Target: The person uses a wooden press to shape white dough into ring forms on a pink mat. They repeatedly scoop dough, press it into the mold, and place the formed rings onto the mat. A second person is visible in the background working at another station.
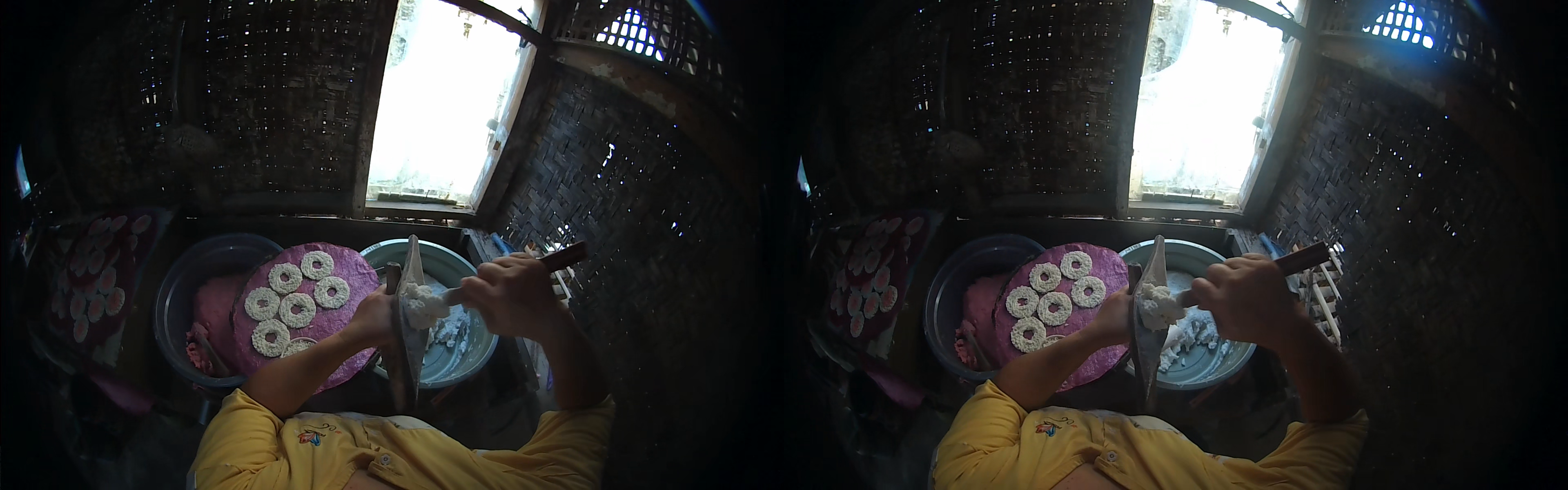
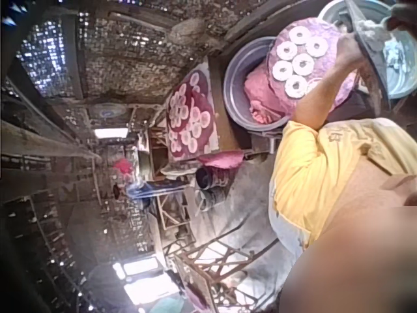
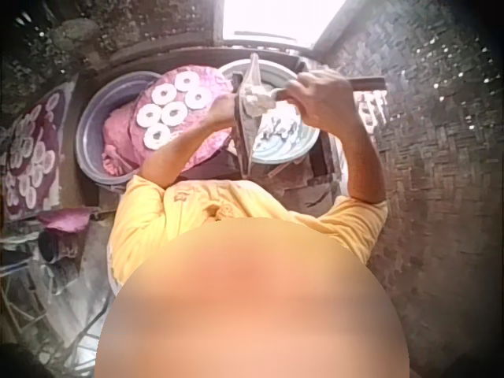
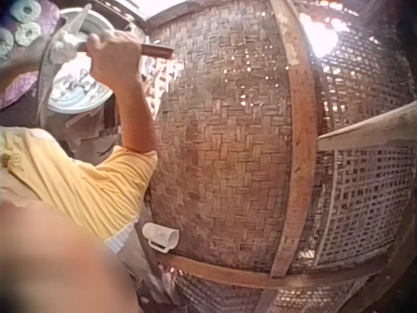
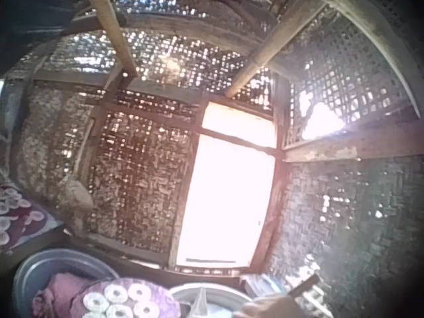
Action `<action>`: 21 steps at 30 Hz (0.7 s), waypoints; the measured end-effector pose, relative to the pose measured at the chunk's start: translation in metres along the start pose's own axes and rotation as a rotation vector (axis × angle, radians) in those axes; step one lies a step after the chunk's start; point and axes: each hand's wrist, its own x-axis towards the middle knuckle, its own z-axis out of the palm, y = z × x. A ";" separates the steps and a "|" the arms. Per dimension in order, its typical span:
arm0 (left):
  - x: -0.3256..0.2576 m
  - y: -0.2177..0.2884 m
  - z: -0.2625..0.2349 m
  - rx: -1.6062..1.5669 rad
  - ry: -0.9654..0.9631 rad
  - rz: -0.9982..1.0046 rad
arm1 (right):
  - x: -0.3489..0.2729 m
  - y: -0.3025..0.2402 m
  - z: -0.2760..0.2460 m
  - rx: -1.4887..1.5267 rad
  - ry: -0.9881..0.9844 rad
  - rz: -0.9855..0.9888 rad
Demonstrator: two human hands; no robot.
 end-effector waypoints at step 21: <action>0.007 -0.034 -0.018 -1.535 -0.143 -0.340 | -0.033 0.024 0.045 0.317 0.215 0.212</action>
